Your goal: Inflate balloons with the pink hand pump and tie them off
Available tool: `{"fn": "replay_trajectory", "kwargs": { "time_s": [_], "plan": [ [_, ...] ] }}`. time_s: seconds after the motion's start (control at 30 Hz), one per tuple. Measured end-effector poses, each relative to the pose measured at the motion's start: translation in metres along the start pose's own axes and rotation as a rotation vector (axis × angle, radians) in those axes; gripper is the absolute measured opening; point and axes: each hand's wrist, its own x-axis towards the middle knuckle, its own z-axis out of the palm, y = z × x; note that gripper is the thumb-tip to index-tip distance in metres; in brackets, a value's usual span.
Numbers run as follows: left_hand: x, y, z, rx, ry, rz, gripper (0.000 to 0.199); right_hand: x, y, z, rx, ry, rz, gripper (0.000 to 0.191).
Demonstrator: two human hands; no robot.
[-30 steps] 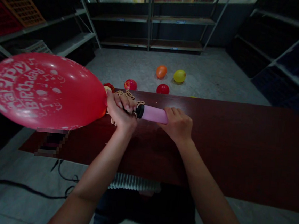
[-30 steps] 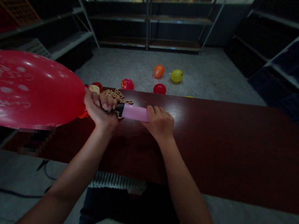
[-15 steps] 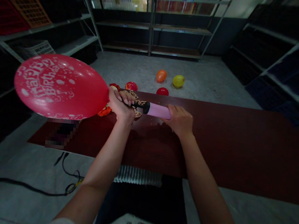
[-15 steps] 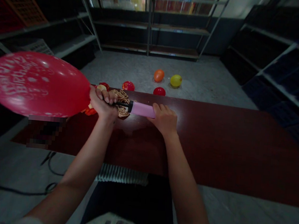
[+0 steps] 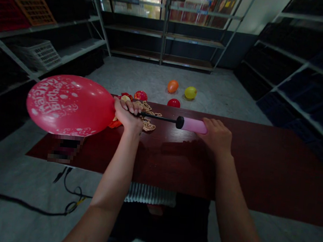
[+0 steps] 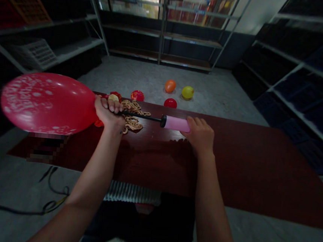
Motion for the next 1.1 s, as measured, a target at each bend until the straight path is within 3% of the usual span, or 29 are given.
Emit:
{"fn": "replay_trajectory", "kwargs": {
  "time_s": [0.27, 0.5, 0.63, 0.87, 1.1],
  "plan": [
    [0.002, -0.008, -0.003, -0.006, -0.006, 0.025, 0.054, 0.008, -0.029, -0.043, -0.088, -0.13, -0.08, 0.025],
    [-0.011, -0.021, 0.004, -0.061, -0.049, -0.065, 0.058, 0.026, -0.086, -0.059, -0.089, -0.254, -0.125, 0.031],
    [-0.009, -0.019, 0.005, -0.057, -0.031, -0.128, 0.06, 0.032, -0.106, -0.069, -0.079, -0.279, -0.143, 0.033],
    [-0.001, -0.01, 0.004, -0.046, 0.024, -0.157, 0.059, 0.031, -0.111, -0.076, -0.021, -0.366, -0.091, 0.045],
    [0.003, -0.007, 0.0, -0.013, 0.012, -0.23, 0.06, 0.025, -0.097, -0.083, 0.043, -0.535, -0.058, 0.052]
  ]
}}
